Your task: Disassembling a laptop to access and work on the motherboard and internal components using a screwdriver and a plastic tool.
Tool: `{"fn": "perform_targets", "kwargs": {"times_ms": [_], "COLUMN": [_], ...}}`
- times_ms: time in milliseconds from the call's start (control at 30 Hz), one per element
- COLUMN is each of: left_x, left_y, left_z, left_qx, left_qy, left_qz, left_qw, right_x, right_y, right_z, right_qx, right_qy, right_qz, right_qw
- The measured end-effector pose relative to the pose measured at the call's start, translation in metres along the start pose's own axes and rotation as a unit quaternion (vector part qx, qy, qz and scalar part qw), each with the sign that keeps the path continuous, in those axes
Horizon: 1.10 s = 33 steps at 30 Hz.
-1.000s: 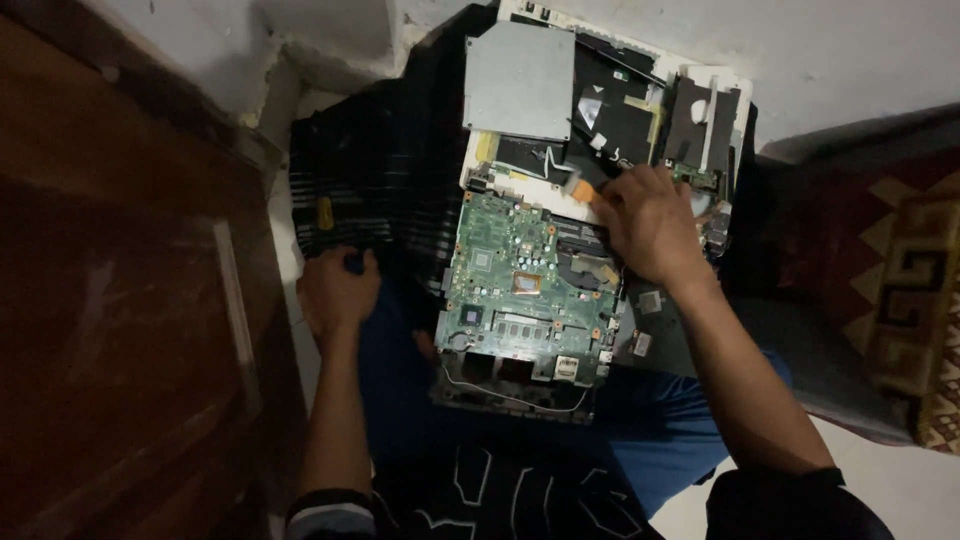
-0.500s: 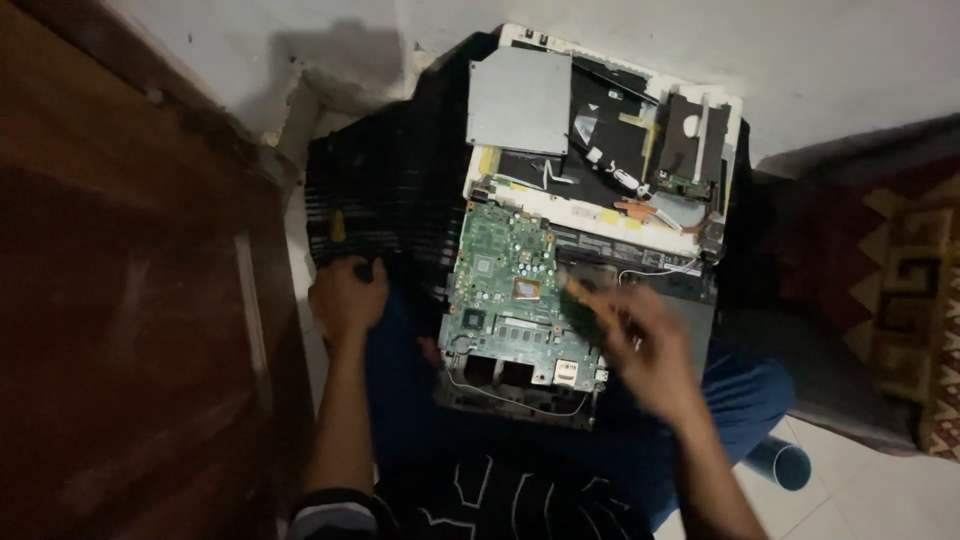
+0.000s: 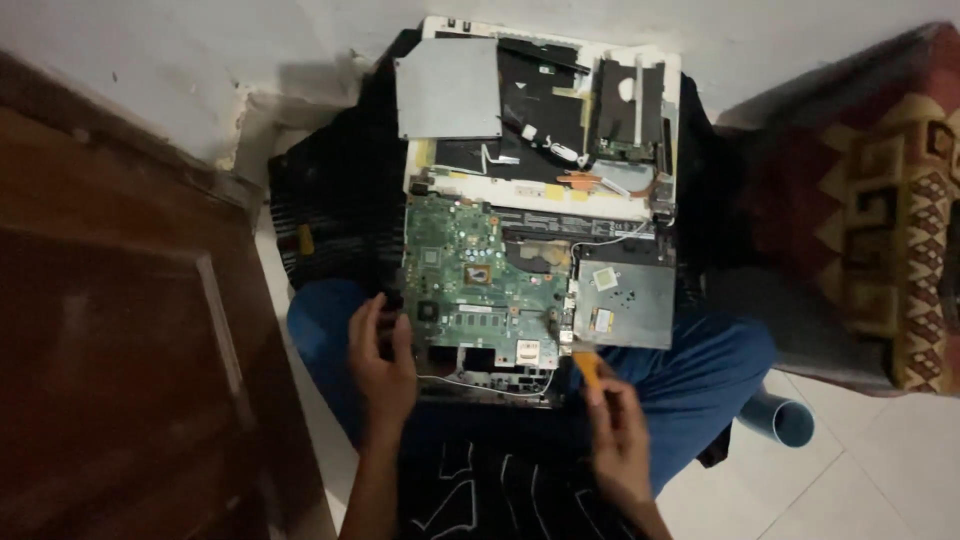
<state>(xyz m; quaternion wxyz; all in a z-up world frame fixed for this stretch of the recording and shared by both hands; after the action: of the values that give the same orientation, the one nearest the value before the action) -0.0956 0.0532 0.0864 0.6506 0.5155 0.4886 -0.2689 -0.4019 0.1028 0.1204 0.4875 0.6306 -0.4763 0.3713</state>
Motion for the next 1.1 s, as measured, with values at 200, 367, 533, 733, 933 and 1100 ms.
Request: {"fn": "perform_targets", "kwargs": {"times_ms": [200, 367, 533, 733, 933, 1100], "left_x": [-0.016, -0.024, -0.031, -0.022, -0.03, -0.028], "left_y": [-0.011, -0.004, 0.002, 0.0, 0.005, 0.005], "left_z": [-0.012, -0.008, -0.007, -0.014, -0.004, 0.029], "left_qx": [0.098, 0.096, 0.089, 0.078, 0.088, 0.112], "left_qy": [0.09, 0.097, 0.141, 0.057, 0.137, 0.141], "left_qz": [0.057, 0.064, 0.013, 0.072, 0.054, 0.036], "left_qw": [0.989, 0.989, 0.986, 0.993, 0.985, 0.983], "right_x": [0.016, 0.025, 0.008, -0.025, 0.001, 0.072], "right_y": [-0.022, -0.018, -0.012, 0.004, 0.022, 0.017], "right_z": [0.002, -0.002, -0.008, -0.008, 0.019, 0.068], "right_qx": [0.065, 0.058, 0.052, -0.018, -0.003, 0.046], "right_qy": [0.1, 0.094, 0.093, -0.062, -0.008, 0.038], "right_qz": [-0.018, 0.032, 0.106, 0.068, -0.089, -0.152], "right_qw": [0.993, 0.993, 0.989, 0.996, 0.996, 0.987]}}
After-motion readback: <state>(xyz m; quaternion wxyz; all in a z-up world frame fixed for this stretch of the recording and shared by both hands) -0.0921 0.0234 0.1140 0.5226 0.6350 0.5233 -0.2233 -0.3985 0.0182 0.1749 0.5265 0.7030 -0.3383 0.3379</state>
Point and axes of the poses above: each hand's wrist, its own z-axis towards the middle knuckle, its own y-axis out of the back of the hand, x = y × z, the point moved 4 cm from there along z, towards the middle knuckle, and after that the axes turned 10 degrees about x, right-handed, at the moved point
